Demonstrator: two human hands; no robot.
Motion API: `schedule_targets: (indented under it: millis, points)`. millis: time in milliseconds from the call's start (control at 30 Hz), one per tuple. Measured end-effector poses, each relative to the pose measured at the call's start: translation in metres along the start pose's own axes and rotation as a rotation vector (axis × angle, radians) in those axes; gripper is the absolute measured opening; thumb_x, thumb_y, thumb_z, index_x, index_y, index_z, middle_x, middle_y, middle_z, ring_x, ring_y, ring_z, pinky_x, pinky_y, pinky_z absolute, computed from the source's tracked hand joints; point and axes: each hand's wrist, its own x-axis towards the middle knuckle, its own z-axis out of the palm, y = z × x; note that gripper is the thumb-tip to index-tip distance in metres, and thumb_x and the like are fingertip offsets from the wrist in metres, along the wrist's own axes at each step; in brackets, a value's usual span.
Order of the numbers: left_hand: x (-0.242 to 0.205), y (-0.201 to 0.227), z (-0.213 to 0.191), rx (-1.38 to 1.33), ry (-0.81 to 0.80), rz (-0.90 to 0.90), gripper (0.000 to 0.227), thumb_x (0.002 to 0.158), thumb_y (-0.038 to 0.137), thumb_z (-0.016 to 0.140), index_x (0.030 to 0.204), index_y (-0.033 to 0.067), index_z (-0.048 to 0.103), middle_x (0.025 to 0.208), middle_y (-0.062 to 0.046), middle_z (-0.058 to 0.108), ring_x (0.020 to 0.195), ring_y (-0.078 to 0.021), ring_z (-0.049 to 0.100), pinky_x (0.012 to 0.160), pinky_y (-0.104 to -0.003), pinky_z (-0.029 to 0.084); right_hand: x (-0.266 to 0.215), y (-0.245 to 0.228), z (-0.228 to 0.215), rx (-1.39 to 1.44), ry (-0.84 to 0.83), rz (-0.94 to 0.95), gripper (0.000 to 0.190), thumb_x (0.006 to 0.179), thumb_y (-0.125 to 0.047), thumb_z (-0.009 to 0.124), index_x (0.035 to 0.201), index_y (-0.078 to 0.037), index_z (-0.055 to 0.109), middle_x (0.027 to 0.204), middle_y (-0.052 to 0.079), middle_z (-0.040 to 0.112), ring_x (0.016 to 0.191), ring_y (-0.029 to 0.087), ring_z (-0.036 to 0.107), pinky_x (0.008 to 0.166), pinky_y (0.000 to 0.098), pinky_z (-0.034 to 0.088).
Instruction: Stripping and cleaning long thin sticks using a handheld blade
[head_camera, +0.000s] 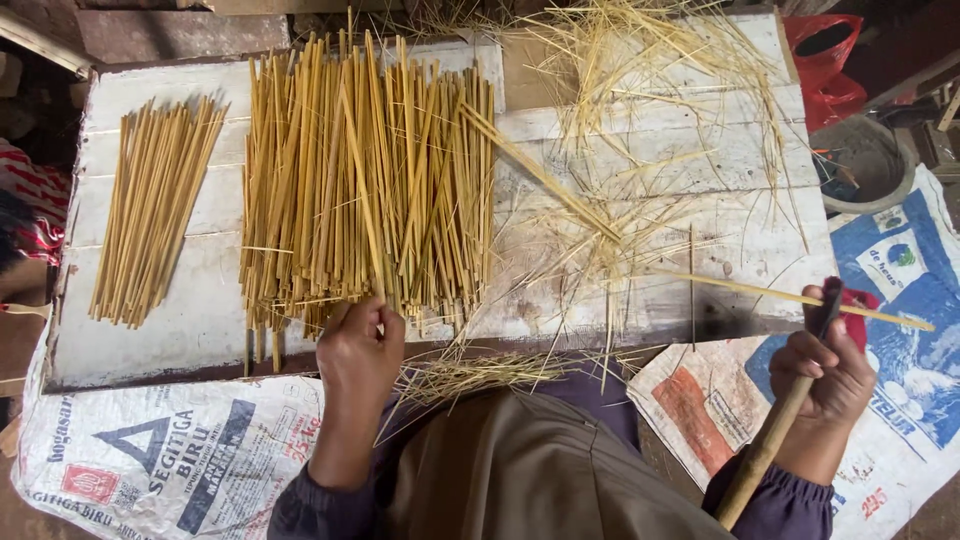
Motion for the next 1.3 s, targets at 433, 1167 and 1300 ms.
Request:
schedule_targets:
  millis: [433,1167,1300]
  points:
    - [0.098,0.114,0.134,0.002,-0.446,0.317,0.068,0.082,-0.017,0.062,0.146,0.0047,0.053,0.152,-0.025,0.050,0.102,-0.0330,0.071,0.082,-0.048,0.063,0.023,0.062,-0.004,-0.122,0.041,0.160,0.051,0.099,-0.005,0.060,0.148,0.005,0.046,0.143,0.022,0.056,0.059,0.005,0.049,0.044,0.0124,0.039]
    - [0.132,0.034,0.245,0.062,-0.065,0.786,0.012,0.089,0.015,0.065,0.079,0.0180,0.060,0.081,-0.002,0.053,0.080,-0.0257,0.060,0.068,-0.039,0.045,0.022,0.093,0.019,-0.269,0.126,0.111,0.014,0.098,-0.003,0.056,0.098,-0.008,0.069,0.132,0.031,0.066,0.057,0.010,0.053,0.045,0.0118,0.039]
    - [0.136,0.015,0.184,0.077,-0.139,0.590,0.031,0.097,0.023,0.060,0.067,0.0175,0.054,0.078,-0.004,0.053,0.088,-0.0268,0.055,0.080,-0.040,0.039,0.020,0.083,0.008,-0.299,0.160,0.143,0.015,0.099,-0.005,0.056,0.099,-0.011,0.070,0.133,0.028,0.067,0.057,0.008,0.052,0.045,0.0108,0.039]
